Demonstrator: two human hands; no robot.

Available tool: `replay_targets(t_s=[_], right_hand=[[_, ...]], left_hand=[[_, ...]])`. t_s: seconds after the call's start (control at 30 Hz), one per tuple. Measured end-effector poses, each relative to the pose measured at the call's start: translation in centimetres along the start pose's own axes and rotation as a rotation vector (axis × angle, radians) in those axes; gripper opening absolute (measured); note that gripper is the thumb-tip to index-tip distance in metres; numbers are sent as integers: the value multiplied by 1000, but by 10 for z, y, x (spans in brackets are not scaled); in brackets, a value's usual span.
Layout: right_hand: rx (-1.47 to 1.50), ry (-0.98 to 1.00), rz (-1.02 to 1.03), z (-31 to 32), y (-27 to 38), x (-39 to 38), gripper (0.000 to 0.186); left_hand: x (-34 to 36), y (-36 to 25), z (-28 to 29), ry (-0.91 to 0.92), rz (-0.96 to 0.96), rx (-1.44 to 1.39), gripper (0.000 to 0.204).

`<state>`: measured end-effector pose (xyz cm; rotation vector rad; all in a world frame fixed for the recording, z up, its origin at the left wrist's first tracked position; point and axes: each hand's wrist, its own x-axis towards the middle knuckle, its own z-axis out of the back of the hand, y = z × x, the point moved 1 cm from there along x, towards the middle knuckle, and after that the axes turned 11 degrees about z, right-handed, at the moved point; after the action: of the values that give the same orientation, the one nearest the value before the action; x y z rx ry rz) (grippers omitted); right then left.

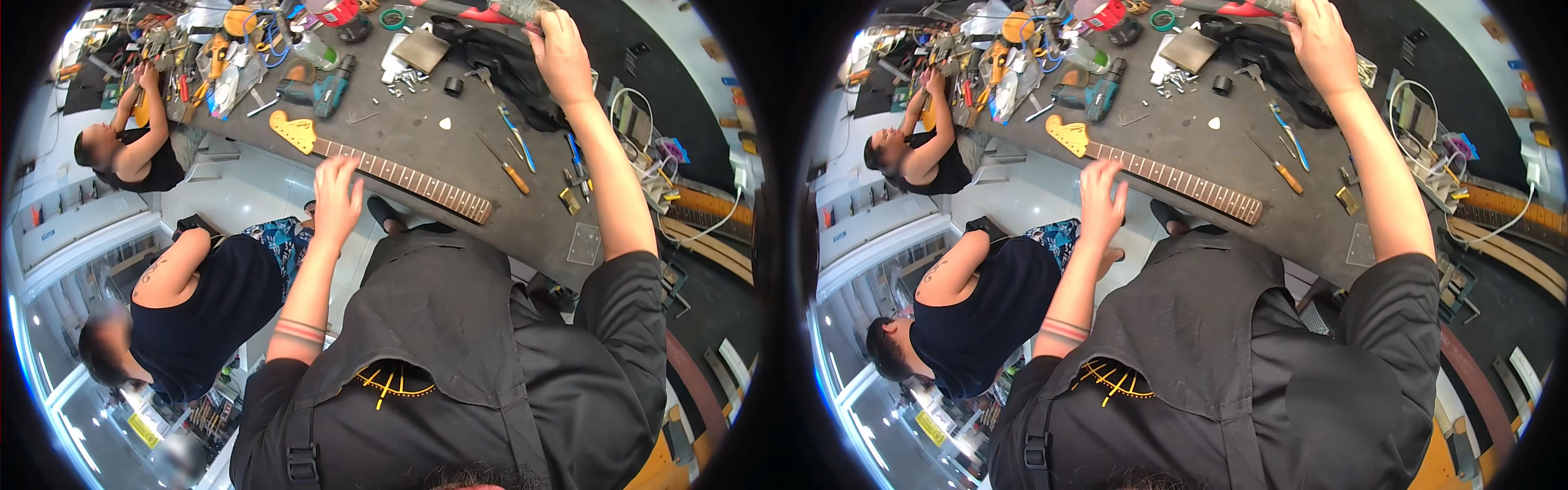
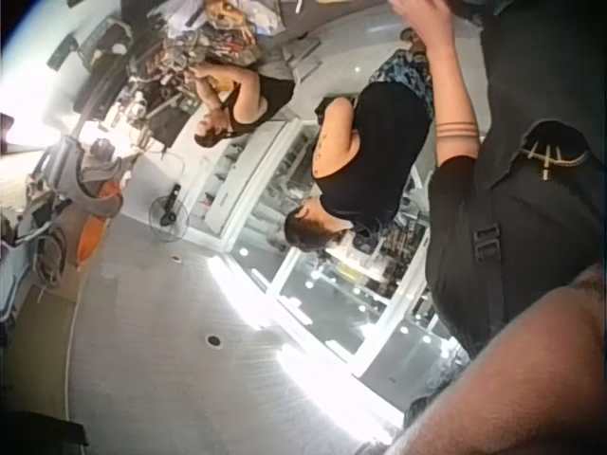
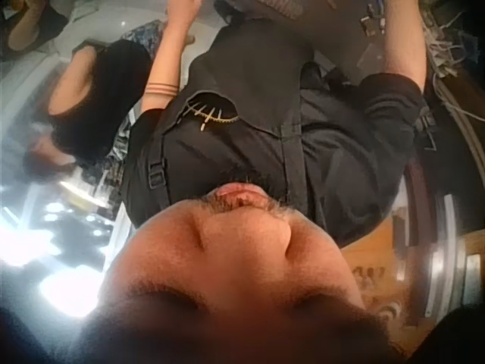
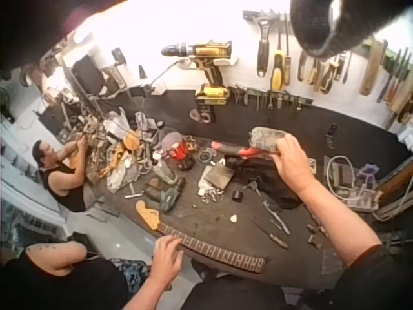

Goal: The person applies a liquid to the fretboard with a small brush, rubs the fretboard and edges with a sanding block, brushes off debris, and then checks the neck's curvature.

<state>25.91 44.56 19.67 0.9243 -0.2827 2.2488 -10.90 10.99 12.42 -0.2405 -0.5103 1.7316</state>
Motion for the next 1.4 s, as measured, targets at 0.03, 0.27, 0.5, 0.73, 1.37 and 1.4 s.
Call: replay_targets(t_s=[0.03,0.27,0.5,0.73,1.37,1.4], right_hand=[[58,24,-9,24,13,-2,27],[714,398,-313,106,146,-73,30],[1079,668,-1131,56,159,-245,26],[640,940,-680,64,182,-260,49],[523,895,-536,22,206,-288,61],[537,898,-523,22,205,-286,61]], left_hand=[[26,-26,7,-67,-78,14,55],[64,-161,50,76,-293,123,70],[-26,-131,-62,893,4,-82,60],[-43,-113,-58,827,-48,-112,67],[-25,17,-9,389,683,-83,55],[-44,-9,-25,472,535,-58,57]])
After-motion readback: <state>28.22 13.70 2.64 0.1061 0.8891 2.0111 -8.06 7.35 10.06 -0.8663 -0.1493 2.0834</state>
